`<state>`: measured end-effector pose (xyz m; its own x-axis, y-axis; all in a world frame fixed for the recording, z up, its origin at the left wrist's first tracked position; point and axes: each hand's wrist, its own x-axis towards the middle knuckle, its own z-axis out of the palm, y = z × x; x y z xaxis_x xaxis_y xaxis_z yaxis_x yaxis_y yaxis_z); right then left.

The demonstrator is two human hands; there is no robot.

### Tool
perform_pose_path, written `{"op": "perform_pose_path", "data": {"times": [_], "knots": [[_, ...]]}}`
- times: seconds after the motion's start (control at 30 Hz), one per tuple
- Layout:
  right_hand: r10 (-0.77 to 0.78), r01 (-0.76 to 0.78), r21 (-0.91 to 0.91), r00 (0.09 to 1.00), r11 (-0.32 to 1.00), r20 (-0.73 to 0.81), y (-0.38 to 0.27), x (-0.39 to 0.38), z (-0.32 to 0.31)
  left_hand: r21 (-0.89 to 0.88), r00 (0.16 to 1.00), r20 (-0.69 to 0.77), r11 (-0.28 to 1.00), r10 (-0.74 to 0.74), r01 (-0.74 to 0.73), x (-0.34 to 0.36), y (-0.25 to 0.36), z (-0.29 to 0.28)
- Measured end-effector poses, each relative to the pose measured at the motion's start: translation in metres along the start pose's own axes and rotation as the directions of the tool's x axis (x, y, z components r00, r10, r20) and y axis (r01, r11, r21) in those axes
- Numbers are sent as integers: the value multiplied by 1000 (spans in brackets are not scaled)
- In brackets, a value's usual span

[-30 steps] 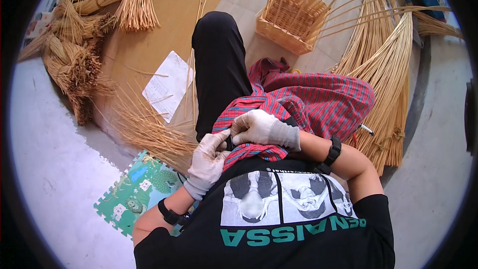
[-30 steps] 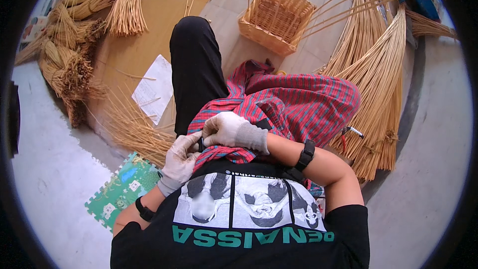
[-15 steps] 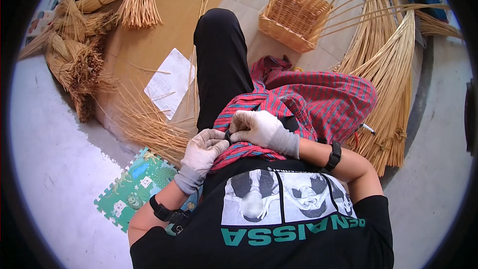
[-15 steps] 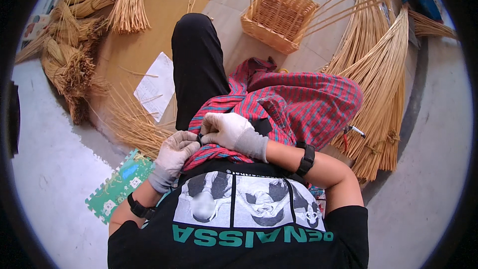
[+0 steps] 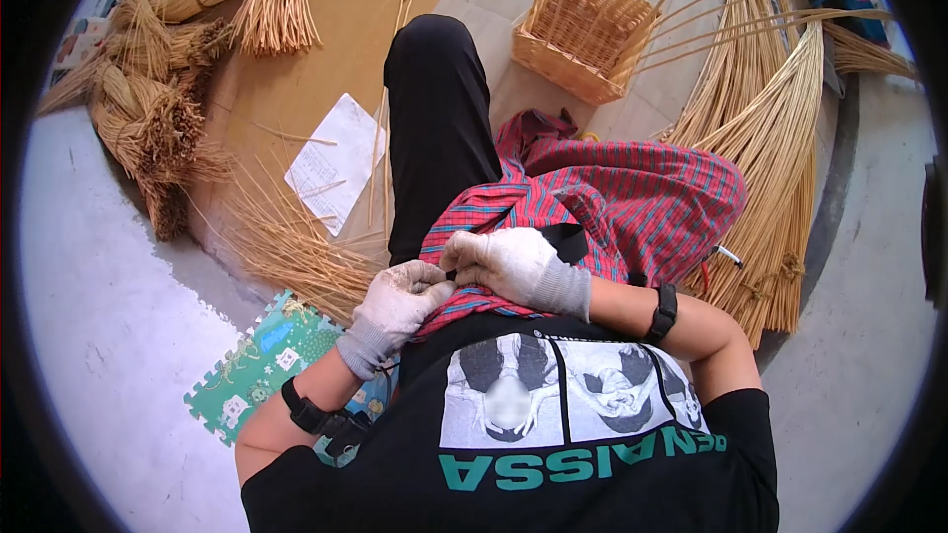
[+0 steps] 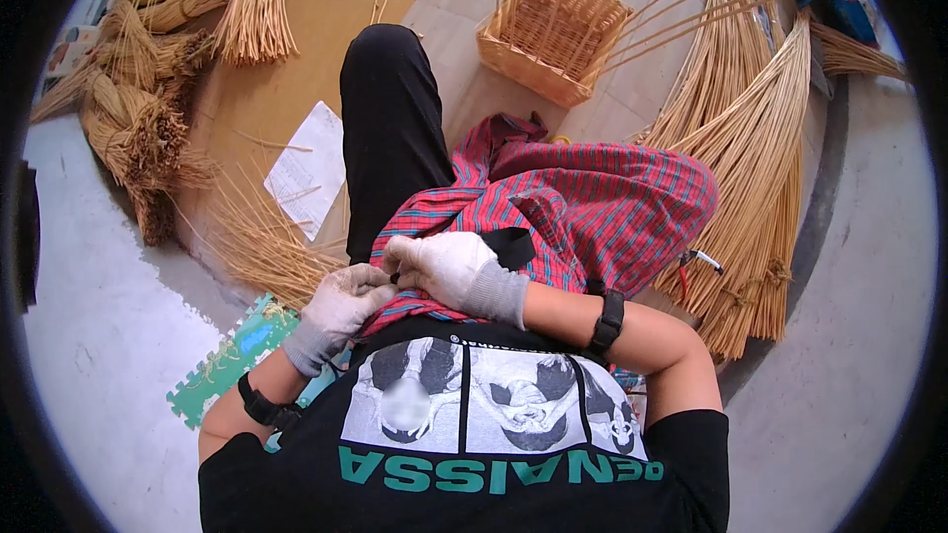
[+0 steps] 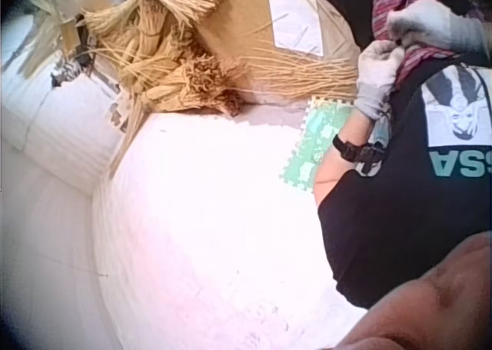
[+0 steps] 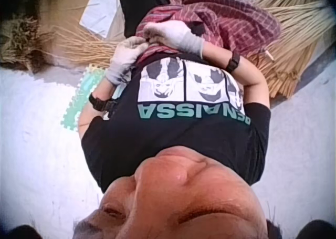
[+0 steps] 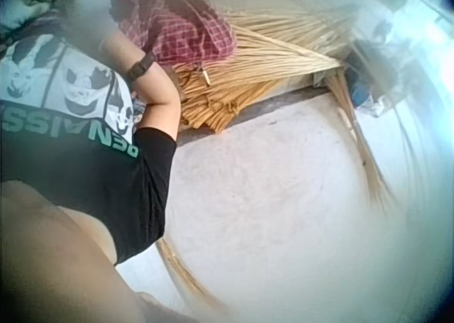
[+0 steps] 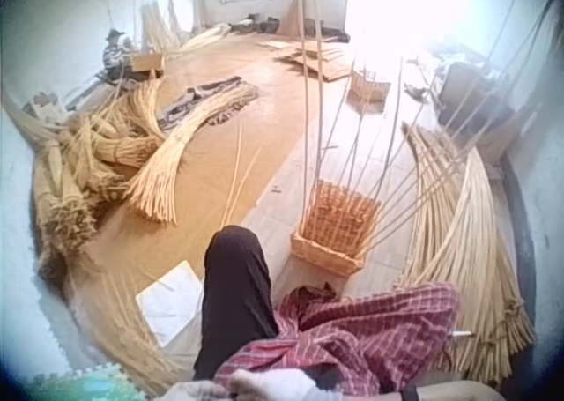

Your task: Constructing and measuring a woven basket using reeds and tools.

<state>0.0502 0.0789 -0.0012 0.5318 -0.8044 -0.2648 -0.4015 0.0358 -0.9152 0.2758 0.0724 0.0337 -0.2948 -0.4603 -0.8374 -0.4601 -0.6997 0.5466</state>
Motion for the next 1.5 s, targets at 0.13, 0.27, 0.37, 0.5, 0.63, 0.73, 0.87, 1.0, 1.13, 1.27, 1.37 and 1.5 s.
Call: {"op": "perform_pose_path", "data": {"times": [0.13,0.27,0.37,0.5,0.63,0.73,0.87,1.0,1.13,1.27,1.37,1.5], "knots": [[-3,4,-34,999,999,43,3,2,1,-99,995,95,994,-33,43,8,-9,-8],[60,-55,-58,994,997,93,-6,2,-6,-120,991,125,991,-47,62,11,-9,-11],[23,-18,-74,998,997,55,-6,3,-8,-323,973,223,937,-59,130,17,-19,-12],[38,7,-285,988,959,152,-10,15,-9,-396,995,93,916,-23,58,16,-14,1],[47,3,-318,988,948,150,-18,14,-11,-451,998,42,890,-47,61,20,-31,-12],[12,40,-392,991,919,130,-17,15,-8,-190,997,-29,979,73,-77,21,-42,-24],[38,-3,-546,998,838,53,-16,12,-13,-255,968,-238,967,-74,12,-4,-16,-64],[82,-56,-431,996,901,41,-8,8,-16,69,891,-437,983,-123,169,-12,-64,-157],[-62,48,-332,998,942,-30,8,6,-14,111,891,-388,948,-236,300,-13,-89,-163],[106,-96,186,993,978,-49,30,-3,-18,160,921,-320,946,-221,283,-7,-95,-148],[206,-206,27,979,978,-5,25,-5,-41,758,964,-238,643,121,106,-15,-70,-115],[296,-302,104,953,948,70,34,-10,-47,610,833,50,644,551,-462,-1,-3,-55]]}}
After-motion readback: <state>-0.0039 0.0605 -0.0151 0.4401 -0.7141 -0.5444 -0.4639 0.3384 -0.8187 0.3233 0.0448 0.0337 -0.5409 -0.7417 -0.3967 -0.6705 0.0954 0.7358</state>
